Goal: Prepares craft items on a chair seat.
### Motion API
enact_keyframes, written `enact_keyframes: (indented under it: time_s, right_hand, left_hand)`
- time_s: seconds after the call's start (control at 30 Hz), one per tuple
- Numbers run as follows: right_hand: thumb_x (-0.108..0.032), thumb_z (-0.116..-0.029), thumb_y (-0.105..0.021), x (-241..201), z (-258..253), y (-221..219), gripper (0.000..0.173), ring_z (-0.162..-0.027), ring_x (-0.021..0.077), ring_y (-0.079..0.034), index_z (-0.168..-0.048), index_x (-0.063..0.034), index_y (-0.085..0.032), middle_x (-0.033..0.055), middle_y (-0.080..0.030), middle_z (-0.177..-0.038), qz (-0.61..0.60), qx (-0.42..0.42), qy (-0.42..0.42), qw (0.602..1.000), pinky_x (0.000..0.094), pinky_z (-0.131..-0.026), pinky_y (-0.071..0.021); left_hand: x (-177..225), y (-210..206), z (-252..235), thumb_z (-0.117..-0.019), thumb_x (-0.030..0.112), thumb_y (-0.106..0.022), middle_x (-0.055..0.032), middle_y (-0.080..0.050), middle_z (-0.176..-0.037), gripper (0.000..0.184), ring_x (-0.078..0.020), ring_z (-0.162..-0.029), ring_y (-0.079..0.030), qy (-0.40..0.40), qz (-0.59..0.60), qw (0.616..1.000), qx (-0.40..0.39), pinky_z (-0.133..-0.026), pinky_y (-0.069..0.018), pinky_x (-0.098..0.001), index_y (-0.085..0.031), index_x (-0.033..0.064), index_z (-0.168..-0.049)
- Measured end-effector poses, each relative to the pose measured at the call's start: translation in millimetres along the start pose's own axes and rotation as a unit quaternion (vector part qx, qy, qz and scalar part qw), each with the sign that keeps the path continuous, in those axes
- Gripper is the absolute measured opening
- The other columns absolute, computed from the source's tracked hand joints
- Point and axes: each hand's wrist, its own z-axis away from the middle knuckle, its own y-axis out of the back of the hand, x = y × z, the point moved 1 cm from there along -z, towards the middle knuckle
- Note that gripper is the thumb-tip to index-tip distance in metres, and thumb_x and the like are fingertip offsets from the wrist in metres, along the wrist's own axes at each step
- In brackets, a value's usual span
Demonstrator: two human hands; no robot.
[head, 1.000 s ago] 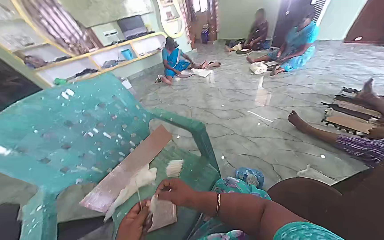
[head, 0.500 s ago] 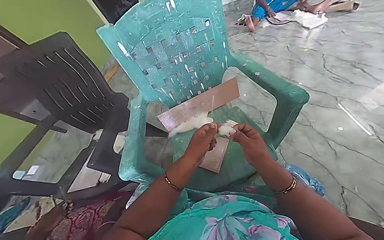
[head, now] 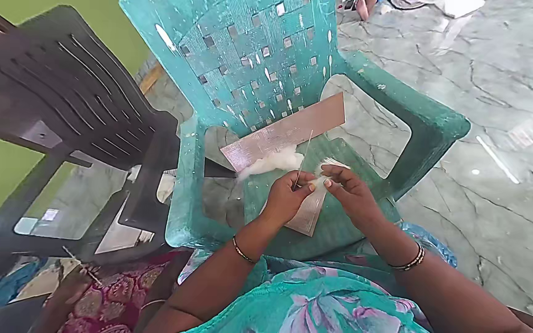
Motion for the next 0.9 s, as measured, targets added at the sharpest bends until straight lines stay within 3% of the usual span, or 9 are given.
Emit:
enact_keyframes:
  time_s: [0.1,0.17,0.33,0.43,0.53,0.6,0.7,0.8,0.9]
  right_hand:
    - [-0.009,-0.0971,-0.068,5,-1,-8,0.012,-0.081,0.0033,-0.064,-0.108,-0.0050,-0.071,-0.0004,-0.071,-0.097,0.025,0.027,-0.015,0.999,0.0234,-0.075,-0.0545]
    - [-0.008,-0.0984,-0.065,6,-3,-9,0.007,-0.078,0.0027,-0.062,-0.103,-0.0047,-0.069,-0.0022,-0.068,-0.089,0.012,0.062,-0.026,0.998,0.0232,-0.075,-0.0538]
    - [-0.009,-0.1016,-0.061,9,-13,-7,0.006,-0.077,0.0054,-0.060,-0.104,-0.0065,-0.066,-0.0018,-0.064,-0.087,-0.059,0.125,-0.102,0.985,0.0236,-0.073,-0.0523]
    - [-0.007,-0.1021,-0.060,15,-19,-8,0.011,-0.082,0.0080,-0.062,-0.111,-0.0057,-0.066,0.0005,-0.065,-0.094,-0.087,0.122,-0.136,0.979,0.0265,-0.075,-0.0532]
    - [-0.002,-0.0999,-0.061,23,-24,-9,0.017,-0.080,0.0077,-0.061,-0.116,-0.0038,-0.066,0.0018,-0.066,-0.095,-0.074,0.112,-0.135,0.982,0.0251,-0.073,-0.0524]
    - [-0.002,-0.0990,-0.063,27,-27,-6,0.017,-0.078,0.0072,-0.060,-0.116,-0.0026,-0.066,0.0027,-0.066,-0.093,-0.045,0.111,-0.139,0.983,0.0244,-0.072,-0.0517]
    - [-0.005,-0.0989,-0.064,33,-33,2,0.012,-0.078,0.0075,-0.061,-0.111,-0.0029,-0.067,0.0034,-0.067,-0.092,-0.018,0.122,-0.151,0.981,0.0245,-0.071,-0.0514]
    - [-0.009,-0.1013,-0.062,35,-34,6,0.016,-0.083,0.0109,-0.061,-0.114,-0.0011,-0.068,0.0066,-0.067,-0.098,0.020,0.090,-0.145,0.985,0.0288,-0.075,-0.0517]
    - [-0.008,-0.1008,-0.060,35,-35,7,0.020,-0.091,0.0123,-0.064,-0.115,0.0029,-0.069,0.0106,-0.069,-0.104,0.048,0.045,-0.114,0.991,0.0306,-0.083,-0.0535]
  left_hand:
    - [-3,4,-1,-0.0951,0.007,-0.072,-0.0018,-0.067,-0.087,0.020,-0.0060,-0.071,-0.059,-0.024,-0.045,0.999,-0.004,-0.068,-0.0519,-0.0236,-0.068,0.0034,-0.114]
    - [-6,8,-4,-0.0961,0.008,-0.071,-0.0018,-0.067,-0.088,0.019,-0.0056,-0.070,-0.058,-0.045,-0.084,0.995,0.001,-0.066,-0.0507,-0.0236,-0.068,0.0044,-0.114]
    - [-12,17,-21,-0.1001,0.012,-0.067,-0.0066,-0.067,-0.093,0.017,-0.0111,-0.068,-0.056,-0.027,-0.142,0.987,0.070,-0.065,-0.0494,-0.0291,-0.069,0.0042,-0.115]
    - [-26,24,-52,-0.1022,0.011,-0.061,-0.0153,-0.070,-0.109,0.022,-0.0226,-0.092,-0.067,0.001,-0.160,0.977,0.141,-0.086,-0.0546,-0.0417,-0.067,-0.0015,-0.120]
    - [-50,32,-90,-0.1044,0.009,-0.056,-0.0202,-0.068,-0.122,0.028,-0.0301,-0.113,-0.066,0.055,-0.166,0.969,0.177,-0.102,-0.0501,-0.0481,-0.063,-0.0032,-0.128]
    - [-69,37,-104,-0.1058,0.009,-0.052,-0.0224,-0.063,-0.133,0.032,-0.0348,-0.124,-0.061,0.093,-0.175,0.969,0.149,-0.107,-0.0466,-0.0522,-0.059,-0.0025,-0.135]
    - [-84,44,-115,-0.1033,0.008,-0.056,-0.0258,-0.056,-0.141,0.036,-0.0392,-0.133,-0.053,0.128,-0.171,0.967,0.141,-0.111,-0.0418,-0.0553,-0.059,-0.0005,-0.138]
    - [-78,46,-99,-0.0994,0.007,-0.062,-0.0277,-0.051,-0.145,0.037,-0.0396,-0.137,-0.048,0.072,-0.183,0.964,0.180,-0.113,-0.0413,-0.0527,-0.062,-0.0016,-0.135]
    - [-52,35,-72,-0.0996,0.018,-0.066,-0.0260,-0.055,-0.140,0.036,-0.0365,-0.128,-0.056,0.011,-0.207,0.967,0.150,-0.104,-0.0489,-0.0498,-0.065,-0.0002,-0.131]
